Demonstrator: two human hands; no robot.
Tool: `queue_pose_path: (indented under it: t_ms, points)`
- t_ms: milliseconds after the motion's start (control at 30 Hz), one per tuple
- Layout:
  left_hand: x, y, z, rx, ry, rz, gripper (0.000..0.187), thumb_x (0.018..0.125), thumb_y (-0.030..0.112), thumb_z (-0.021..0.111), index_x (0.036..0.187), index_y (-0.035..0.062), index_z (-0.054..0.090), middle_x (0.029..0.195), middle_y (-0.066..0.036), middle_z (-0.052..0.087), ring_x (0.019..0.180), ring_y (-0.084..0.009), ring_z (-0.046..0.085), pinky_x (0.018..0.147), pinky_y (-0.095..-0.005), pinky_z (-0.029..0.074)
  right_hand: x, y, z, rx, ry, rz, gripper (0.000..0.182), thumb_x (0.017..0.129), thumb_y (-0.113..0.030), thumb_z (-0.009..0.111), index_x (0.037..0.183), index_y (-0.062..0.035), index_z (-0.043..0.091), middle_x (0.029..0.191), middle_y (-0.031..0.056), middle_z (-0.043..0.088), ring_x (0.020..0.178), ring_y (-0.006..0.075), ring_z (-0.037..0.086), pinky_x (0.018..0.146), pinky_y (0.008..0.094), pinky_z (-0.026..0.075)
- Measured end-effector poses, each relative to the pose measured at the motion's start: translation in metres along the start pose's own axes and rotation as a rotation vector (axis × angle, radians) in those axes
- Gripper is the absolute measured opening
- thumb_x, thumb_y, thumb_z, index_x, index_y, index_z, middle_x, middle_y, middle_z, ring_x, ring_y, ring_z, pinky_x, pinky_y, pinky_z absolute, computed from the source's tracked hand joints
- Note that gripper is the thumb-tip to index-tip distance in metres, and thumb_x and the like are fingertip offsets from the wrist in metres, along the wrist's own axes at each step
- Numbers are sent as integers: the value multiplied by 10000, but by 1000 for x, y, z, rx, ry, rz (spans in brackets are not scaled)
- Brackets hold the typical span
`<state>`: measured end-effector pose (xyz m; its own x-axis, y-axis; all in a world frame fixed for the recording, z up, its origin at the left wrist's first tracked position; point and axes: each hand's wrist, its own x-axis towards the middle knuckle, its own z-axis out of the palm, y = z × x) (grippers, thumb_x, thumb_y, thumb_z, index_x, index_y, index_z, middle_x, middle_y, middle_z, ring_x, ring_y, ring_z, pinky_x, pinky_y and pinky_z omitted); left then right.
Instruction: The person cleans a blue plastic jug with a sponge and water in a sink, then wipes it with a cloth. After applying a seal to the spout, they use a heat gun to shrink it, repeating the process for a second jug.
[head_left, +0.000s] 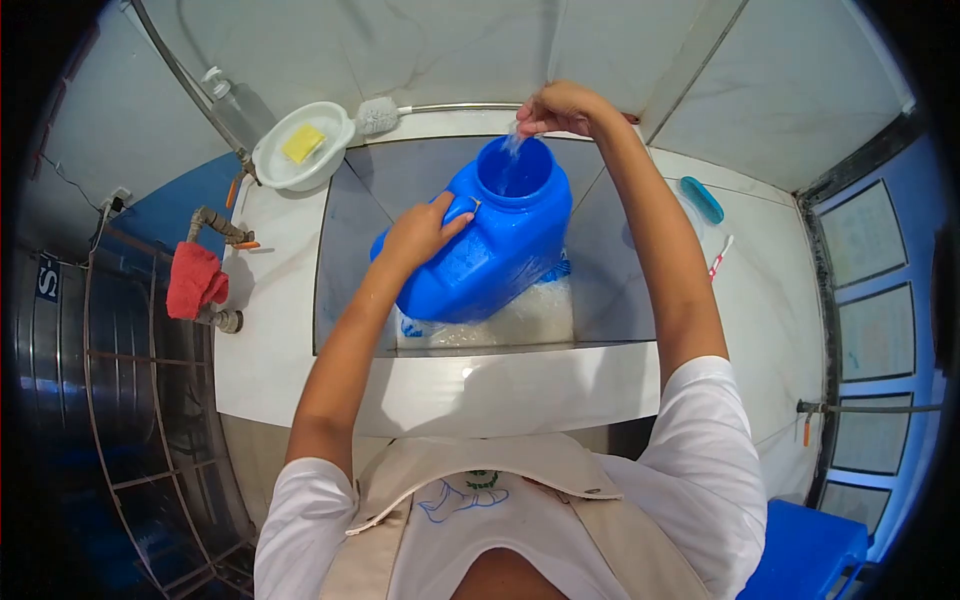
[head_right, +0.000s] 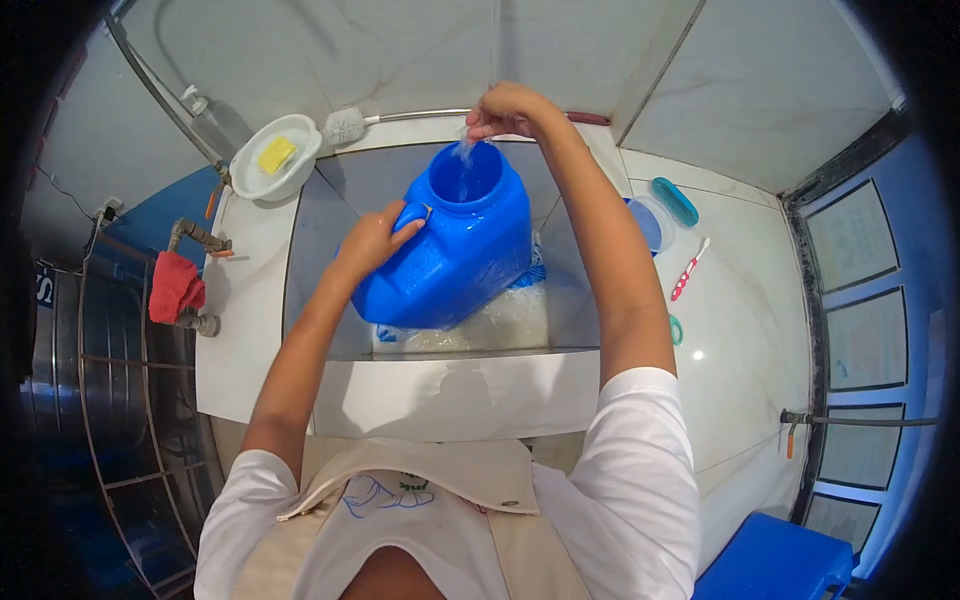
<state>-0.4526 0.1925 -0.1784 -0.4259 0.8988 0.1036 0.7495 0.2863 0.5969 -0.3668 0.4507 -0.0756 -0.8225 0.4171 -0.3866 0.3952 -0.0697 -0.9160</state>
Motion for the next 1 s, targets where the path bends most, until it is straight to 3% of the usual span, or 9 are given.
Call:
queue_pose_path:
  t_ms: [67,133,200,433,533,567,633,733,1000]
  points:
    - [19,-4,-5,219,-50,155,424,832,453,494,1005,67,510,811,-222,597,743,-408,575,616,-466,450,-6,-8,5,-7,8,8,164,808,21,438,893,129,527,886,227,594,760,240,642,712,231,552]
    - [42,4,9,312,-12,142,405,817,383,551,1016,31,514,873,-197,581,824,-375,555,698,-436,433,-5,-10,5,33,-48,-2,179,814,17,435,902,142,528,911,239,588,797,251,642,726,231,551]
    - [66,7,31,404,337,363,363,807,337,566,1009,38,519,914,-176,571,860,-359,536,754,-449,408,-3,-11,4,105,-68,-13,171,810,35,424,884,151,525,887,255,592,787,268,644,715,245,556]
    - [113,37,58,87,271,551,302,823,258,553,982,4,515,994,-189,560,937,-375,526,786,-442,419,-7,-9,1,231,-98,-51,185,822,19,419,896,152,525,935,249,578,838,283,635,780,242,541]
    - [109,48,55,180,328,589,312,810,294,573,942,14,538,972,-191,571,951,-364,530,783,-442,431,-5,-9,-1,194,-104,-72,173,813,29,417,871,144,532,902,233,585,849,280,634,781,240,537]
    - [108,50,50,180,325,589,312,810,294,573,942,14,538,972,-191,571,951,-364,530,783,-442,431,-4,-8,-2,197,-103,-71,173,813,29,417,871,144,532,902,233,585,849,280,634,781,240,537]
    - [102,52,36,252,-16,458,357,778,359,605,915,33,556,943,-190,583,945,-355,533,754,-445,434,-4,-6,-5,101,-99,-100,155,798,5,442,840,101,557,876,193,598,820,239,639,744,240,543]
    - [89,43,21,199,-101,436,375,714,389,624,863,48,572,818,-150,592,869,-330,548,771,-442,405,-10,-6,-4,1,-31,-135,144,755,23,447,799,85,570,805,177,609,697,231,647,675,260,555]
    - [45,5,-5,196,-81,590,269,693,293,586,827,63,552,818,-111,537,832,-282,489,785,-394,357,-2,9,-5,-46,-29,-135,141,786,-50,481,813,50,578,802,130,606,719,174,628,673,243,545]
